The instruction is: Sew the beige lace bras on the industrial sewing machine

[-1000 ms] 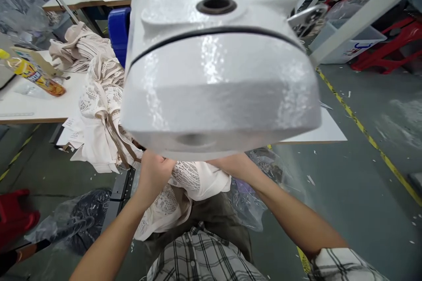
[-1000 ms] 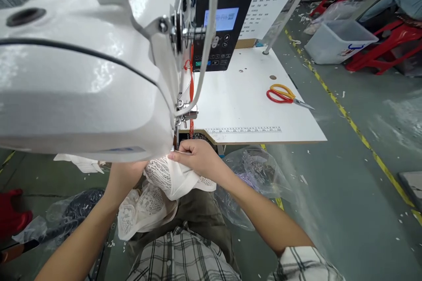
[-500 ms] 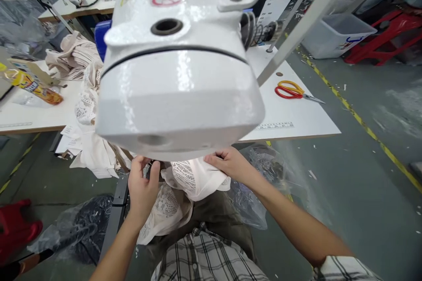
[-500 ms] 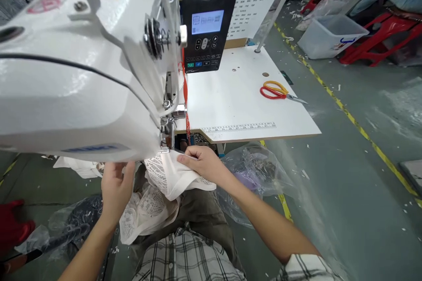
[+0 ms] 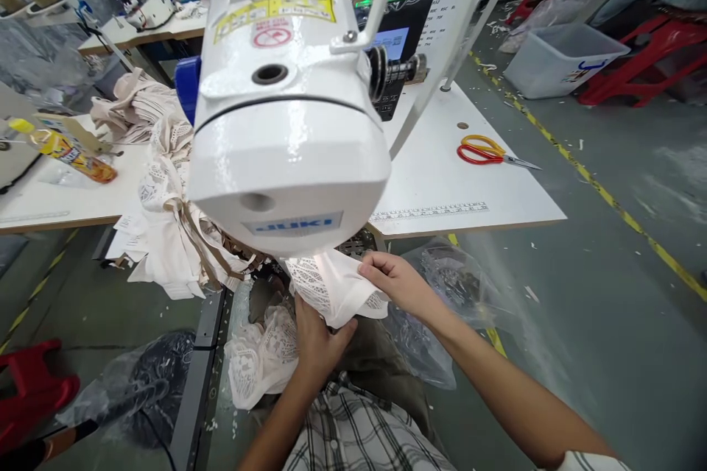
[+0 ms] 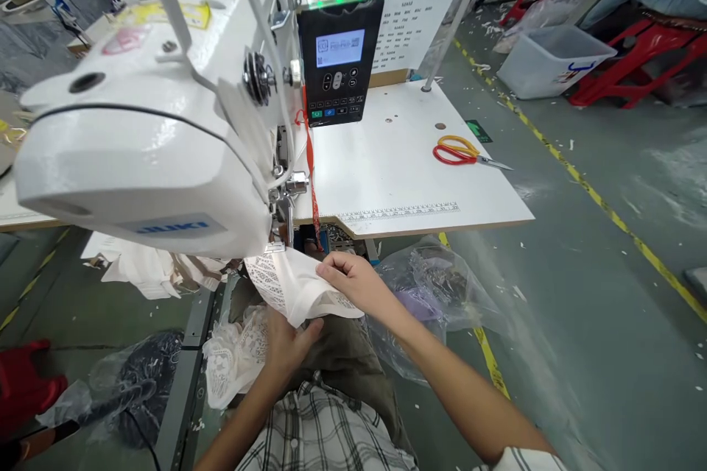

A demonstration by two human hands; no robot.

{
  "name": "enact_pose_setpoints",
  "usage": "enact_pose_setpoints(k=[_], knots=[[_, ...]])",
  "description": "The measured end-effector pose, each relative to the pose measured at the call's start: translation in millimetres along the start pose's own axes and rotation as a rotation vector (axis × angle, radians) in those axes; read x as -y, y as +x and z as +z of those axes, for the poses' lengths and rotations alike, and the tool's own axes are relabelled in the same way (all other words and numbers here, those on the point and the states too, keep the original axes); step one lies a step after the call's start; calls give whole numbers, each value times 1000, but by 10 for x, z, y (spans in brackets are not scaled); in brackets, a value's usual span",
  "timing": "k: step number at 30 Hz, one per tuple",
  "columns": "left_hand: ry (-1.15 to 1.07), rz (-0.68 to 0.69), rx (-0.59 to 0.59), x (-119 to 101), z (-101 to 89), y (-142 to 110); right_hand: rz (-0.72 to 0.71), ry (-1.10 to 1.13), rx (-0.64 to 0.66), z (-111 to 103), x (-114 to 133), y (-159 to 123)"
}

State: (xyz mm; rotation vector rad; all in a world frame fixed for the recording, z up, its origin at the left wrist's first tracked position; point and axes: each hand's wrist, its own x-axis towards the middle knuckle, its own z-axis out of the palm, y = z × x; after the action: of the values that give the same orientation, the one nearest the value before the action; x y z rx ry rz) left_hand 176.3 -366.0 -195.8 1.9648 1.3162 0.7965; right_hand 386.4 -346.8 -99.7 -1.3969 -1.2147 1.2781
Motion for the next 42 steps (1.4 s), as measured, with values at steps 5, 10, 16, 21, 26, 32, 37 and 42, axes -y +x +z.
enact_pose_setpoints(k=[5,10,16,21,26,32,37,42], knots=[[85,31,27,235,24,67,-19,-27,18,-14,29,-45],[189,124,-41,462,-437,197,55,-224,5,-209,102,-193],[358,236,65,349,-470,154,324,-764,-141,-955,-408,-376],[548,-231,313,771,-756,-102,417,-1080,-23,-1083,-975,-407],[784,-693,308,1353,-1390,-538,114,-713,109,-248,-932,-225],[910,-715,390,1027,-1544,-657,-61,-404,547,993,-571,18],[736,-514,364,295,-1641,-519,-330,-473,871,1653,-610,109],[135,-427,129,117,-1610,-213,-353,-595,911,1438,-392,0]])
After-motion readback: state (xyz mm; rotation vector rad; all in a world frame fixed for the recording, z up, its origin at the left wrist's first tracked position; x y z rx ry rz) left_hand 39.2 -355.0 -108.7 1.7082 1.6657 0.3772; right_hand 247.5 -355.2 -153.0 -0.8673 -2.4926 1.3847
